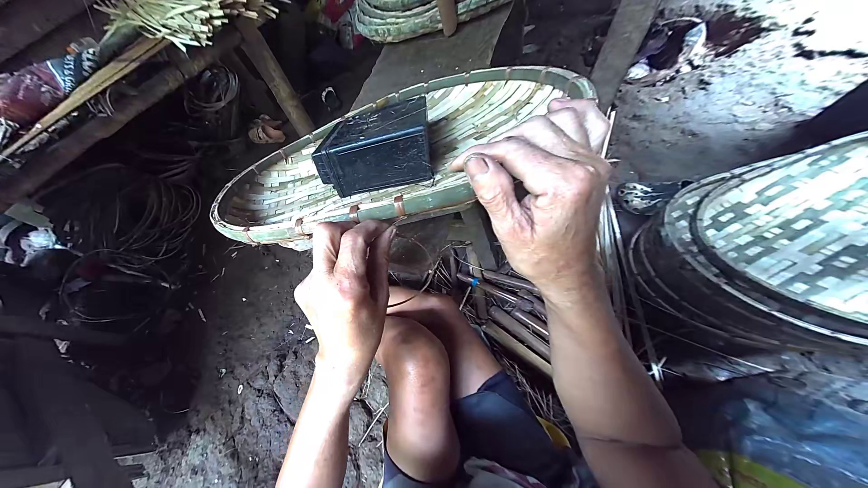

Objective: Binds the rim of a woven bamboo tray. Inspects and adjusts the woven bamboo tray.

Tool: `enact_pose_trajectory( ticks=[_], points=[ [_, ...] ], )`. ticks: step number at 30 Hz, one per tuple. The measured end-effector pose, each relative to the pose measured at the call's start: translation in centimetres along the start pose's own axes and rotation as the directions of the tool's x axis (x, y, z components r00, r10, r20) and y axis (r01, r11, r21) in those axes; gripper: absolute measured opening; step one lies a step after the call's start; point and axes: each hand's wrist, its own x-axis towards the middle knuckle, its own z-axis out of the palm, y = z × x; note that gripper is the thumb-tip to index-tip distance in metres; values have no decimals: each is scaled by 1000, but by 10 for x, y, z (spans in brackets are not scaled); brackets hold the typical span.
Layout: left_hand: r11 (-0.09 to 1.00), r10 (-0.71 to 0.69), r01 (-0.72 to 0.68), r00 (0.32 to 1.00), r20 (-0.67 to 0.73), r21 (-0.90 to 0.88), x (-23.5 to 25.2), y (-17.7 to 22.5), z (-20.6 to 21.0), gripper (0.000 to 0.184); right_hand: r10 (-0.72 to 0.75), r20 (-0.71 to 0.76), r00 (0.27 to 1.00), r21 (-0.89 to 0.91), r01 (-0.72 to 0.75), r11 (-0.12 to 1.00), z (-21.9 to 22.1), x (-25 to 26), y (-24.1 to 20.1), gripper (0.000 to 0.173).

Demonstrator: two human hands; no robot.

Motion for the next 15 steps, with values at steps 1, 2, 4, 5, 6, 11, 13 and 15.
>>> enact_pose_trajectory(
  ticks=[1,2,4,5,6,11,13,15],
  points=[
    [1000,7,-7,1000,-12,19,1,3,2,15,3,-9,1000,-2,-3,1000,1,0,-1,28],
    [999,17,-16,1000,-23,35,1,5,4,14,4,-17,1000,-1,-4,1000,2,-1,-1,28],
    [998,29,-27,999,-41,63,1,9,8,14,2,-30,1000,0,-2,1000,3,-2,-2,28],
    [998,30,-27,998,-48,61,0,9,9,13,1,-29,1000,-2,-1,1000,3,-2,-2,28],
    [999,25,-22,998,-56,42,-2,8,9,13,0,-29,1000,-5,0,1000,3,-3,-2,28],
    [955,-145,127,988,-46,-268,-18,-7,7,14,-22,0,1000,18,22,1000,-1,-5,2,29],
    [930,-204,168,976,-80,-327,-23,-10,13,14,-26,-5,1000,16,26,1000,-1,-6,3,28],
    [928,-225,174,967,-123,-329,-24,-8,23,14,-21,-6,1000,10,21,1000,0,-6,2,28]
  ],
)
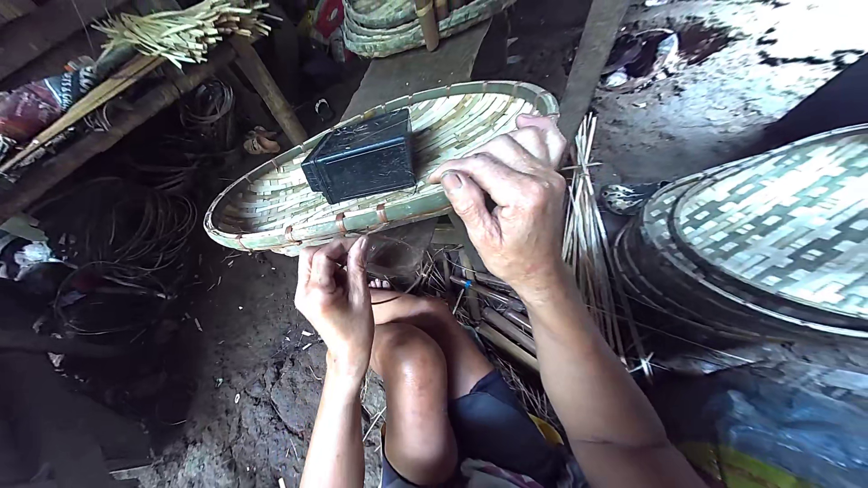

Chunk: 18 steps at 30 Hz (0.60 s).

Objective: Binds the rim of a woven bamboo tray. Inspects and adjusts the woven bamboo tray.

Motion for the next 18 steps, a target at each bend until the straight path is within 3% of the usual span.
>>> enact_pose_trajectory(
  ticks=[4,7,11,14,18],
  points=[
    [996,72,-69,995,-75,50,-2,10,16,14,7,-1,1000,-9,-7,1000,1,-1,-1,28],
    [981,129,-122,991,-41,150,2,17,15,15,5,17,1000,0,-5,1000,-1,-1,-1,28],
    [991,10,-24,994,108,133,5,15,-12,17,11,30,999,98,-14,995,-10,1,2,23],
    [996,-86,81,990,114,44,2,6,-28,17,41,-68,997,279,-21,960,-16,-1,14,20],
    [987,60,-80,988,141,139,15,15,-26,16,26,-168,985,326,30,945,-13,-7,19,15]
  ],
)
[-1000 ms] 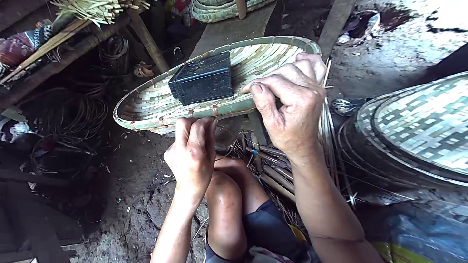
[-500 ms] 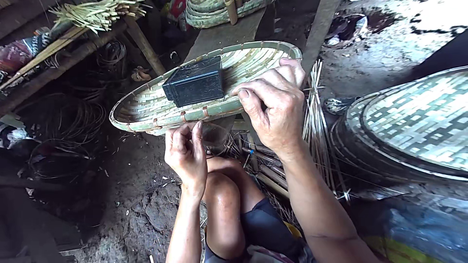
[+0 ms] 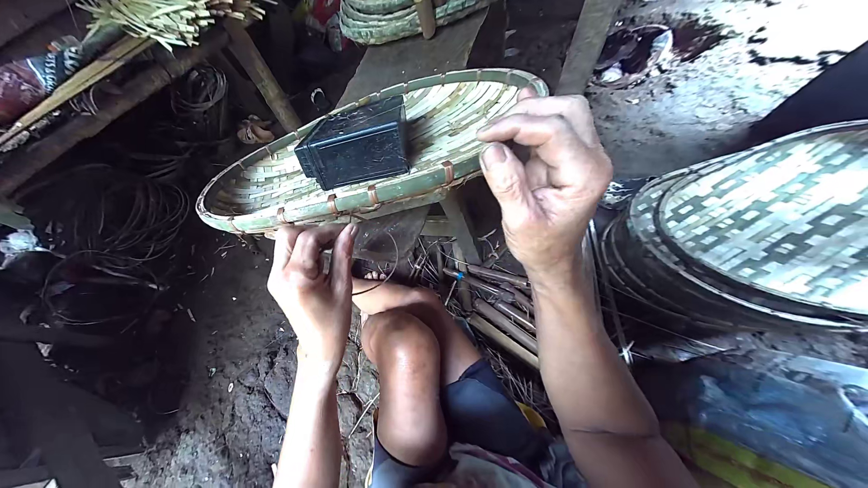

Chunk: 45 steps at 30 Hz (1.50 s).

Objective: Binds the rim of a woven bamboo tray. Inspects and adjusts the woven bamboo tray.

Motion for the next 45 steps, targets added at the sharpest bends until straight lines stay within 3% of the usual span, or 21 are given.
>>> enact_pose_trajectory(
  ticks=[5,13,17,19,24,29,32,37,41,45],
  points=[
    [992,39,-50,995,92,120,18,7,-14,18,-49,49,998,-72,52,996,0,-2,0,11],
    [1000,7,-7,1000,17,-22,-8,-13,-5,17,-35,111,993,-84,44,995,-6,-2,2,10],
    [987,-78,65,994,-81,-149,-22,-20,10,16,-34,112,993,-81,43,996,-7,-1,2,9],
    [989,-89,78,993,-83,-128,-22,-19,14,15,-24,109,994,-83,34,996,-6,-2,1,10],
    [996,18,-30,990,-142,-82,-20,-19,15,15,-17,102,995,-72,24,997,-3,-4,1,9],
    [988,20,-51,979,-201,-148,-22,-26,27,14,-19,101,995,-89,28,996,-3,-4,1,9],
    [971,126,-167,966,-227,-172,-7,-25,34,12,-23,113,993,-100,34,994,-4,-4,2,10],
    [989,145,-145,988,-45,-11,2,-5,26,14,-26,111,993,-113,38,993,-3,-4,2,10],
    [982,183,-177,977,-106,65,11,-3,26,12,-181,112,977,-304,207,930,5,-16,-7,9],
    [983,168,-163,984,-52,84,12,1,22,13,-295,81,952,-524,293,800,26,-34,-7,15]
  ],
)
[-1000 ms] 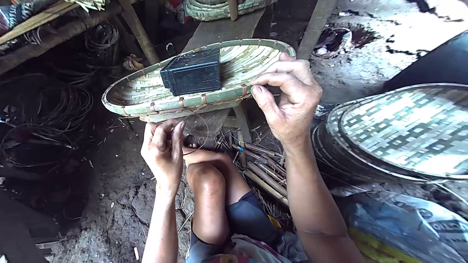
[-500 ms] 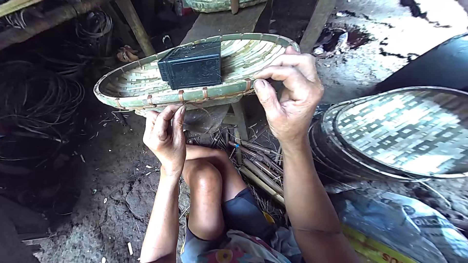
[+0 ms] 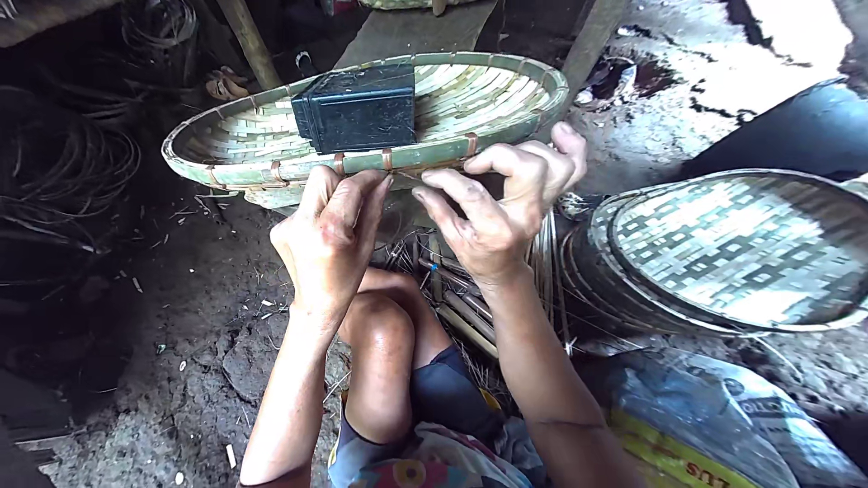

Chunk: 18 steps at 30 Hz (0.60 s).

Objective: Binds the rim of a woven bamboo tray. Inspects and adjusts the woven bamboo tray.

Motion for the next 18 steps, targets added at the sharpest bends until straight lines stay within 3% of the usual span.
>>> enact_pose_trajectory(
  ticks=[3,6,9,11,12,13,14,15,16,18],
  points=[
    [1000,-7,8,1000,-18,28,0,0,1,13,6,-7,1000,-55,-6,998,4,2,-5,15],
    [992,-36,38,999,-21,121,-15,11,-16,17,84,210,974,-96,-65,993,-18,-10,-14,13],
    [994,8,11,984,-178,105,-59,23,-17,30,246,422,873,-193,-179,965,-63,-63,-5,16],
    [1000,21,-19,982,-185,14,-96,35,-4,22,387,498,776,-274,-283,919,-94,-106,0,21],
    [998,4,-11,993,-118,-56,-107,41,4,16,441,531,724,-310,-318,896,-108,-123,0,23],
    [992,-34,36,999,20,-119,-110,46,10,22,484,560,672,-339,-348,874,-121,-135,-2,24],
    [970,-104,147,971,217,-192,-103,50,13,33,519,580,628,-365,-369,855,-133,-145,-6,25],
    [909,-170,303,897,409,-286,-89,51,15,41,542,593,596,-388,-378,841,-143,-151,-11,26],
    [803,-214,461,815,539,-378,-71,50,17,47,554,601,576,-408,-374,833,-153,-157,-15,26],
    [492,-260,671,722,641,-555,-39,48,18,44,568,603,559,-435,-366,822,-168,-168,-20,25]
  ],
)
